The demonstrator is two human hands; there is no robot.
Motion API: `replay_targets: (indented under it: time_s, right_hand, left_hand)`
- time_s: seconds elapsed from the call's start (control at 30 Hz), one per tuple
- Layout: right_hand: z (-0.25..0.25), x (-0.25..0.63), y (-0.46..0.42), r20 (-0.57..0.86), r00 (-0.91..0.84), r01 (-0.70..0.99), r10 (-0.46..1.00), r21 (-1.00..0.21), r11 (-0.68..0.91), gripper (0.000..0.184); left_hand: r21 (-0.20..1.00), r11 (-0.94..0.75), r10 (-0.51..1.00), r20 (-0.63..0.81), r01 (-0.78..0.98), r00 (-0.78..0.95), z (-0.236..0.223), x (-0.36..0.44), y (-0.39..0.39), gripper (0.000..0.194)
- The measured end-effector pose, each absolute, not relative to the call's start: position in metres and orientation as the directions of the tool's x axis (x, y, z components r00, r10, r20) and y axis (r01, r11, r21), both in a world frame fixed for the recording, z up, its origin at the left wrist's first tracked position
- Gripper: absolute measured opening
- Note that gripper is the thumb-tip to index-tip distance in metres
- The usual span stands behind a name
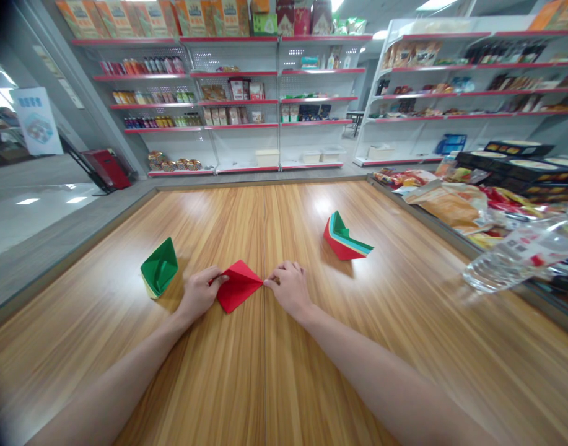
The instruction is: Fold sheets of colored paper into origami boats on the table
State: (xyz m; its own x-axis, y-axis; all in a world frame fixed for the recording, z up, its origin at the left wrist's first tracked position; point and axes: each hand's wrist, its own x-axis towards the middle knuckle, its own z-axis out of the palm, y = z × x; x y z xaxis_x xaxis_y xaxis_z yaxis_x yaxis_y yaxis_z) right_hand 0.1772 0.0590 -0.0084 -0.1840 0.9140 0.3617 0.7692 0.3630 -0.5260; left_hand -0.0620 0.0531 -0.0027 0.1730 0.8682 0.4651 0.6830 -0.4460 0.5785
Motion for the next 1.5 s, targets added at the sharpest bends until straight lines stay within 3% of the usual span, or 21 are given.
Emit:
replay_targets:
  time_s: [0.3, 0.43, 0.57, 0.7, 0.83, 0.97, 1.17, 1.5]
  right_hand:
    - [-0.005, 0.175, 0.054, 0.375, -0.268, 0.736, 0.887, -0.514, 0.440, 0.008]
    - [0.000, 0.172, 0.051, 0.367, -0.319, 0.701, 0.874, -0.530, 0.478, 0.014]
    - [0.005, 0.169, 0.046, 0.386, -0.386, 0.583, 0.838, -0.602, 0.546, 0.020]
    - [0.005, 0.166, 0.043, 0.423, -0.530, 0.461, 0.735, -0.583, 0.669, 0.018]
    - [0.000, 0.164, 0.044, 0.408, -0.535, 0.495, 0.739, -0.558, 0.666, 0.008]
    - [-0.002, 0.162, 0.046, 0.392, -0.499, 0.553, 0.772, -0.543, 0.633, 0.014]
    - [0.001, 0.162, 0.044, 0.388, -0.464, 0.596, 0.796, -0.527, 0.605, 0.019]
    - [0.003, 0.163, 0.045, 0.384, -0.427, 0.634, 0.819, -0.519, 0.574, 0.021]
  left_hand:
    - [0.586, -0.438, 0.875, 0.451, 0.682, 0.175, -0.002, -0.060, 0.052, 0.023]
    - [0.609, -0.466, 0.875, 0.426, 0.642, 0.231, 0.001, -0.053, 0.046, 0.020]
    - [0.640, -0.517, 0.856, 0.392, 0.568, 0.337, 0.002, -0.039, 0.036, 0.018]
    - [0.661, -0.551, 0.829, 0.365, 0.510, 0.423, 0.001, -0.031, 0.030, 0.017]
    - [0.719, -0.481, 0.872, 0.334, 0.502, 0.357, -0.003, -0.035, 0.033, 0.005]
    - [0.761, -0.405, 0.908, 0.272, 0.506, 0.318, -0.006, -0.047, 0.043, 0.021]
    - [0.750, -0.349, 0.923, 0.171, 0.563, 0.344, -0.006, -0.068, 0.055, 0.027]
    - [0.694, -0.384, 0.916, 0.201, 0.609, 0.348, -0.005, -0.071, 0.056, 0.016]
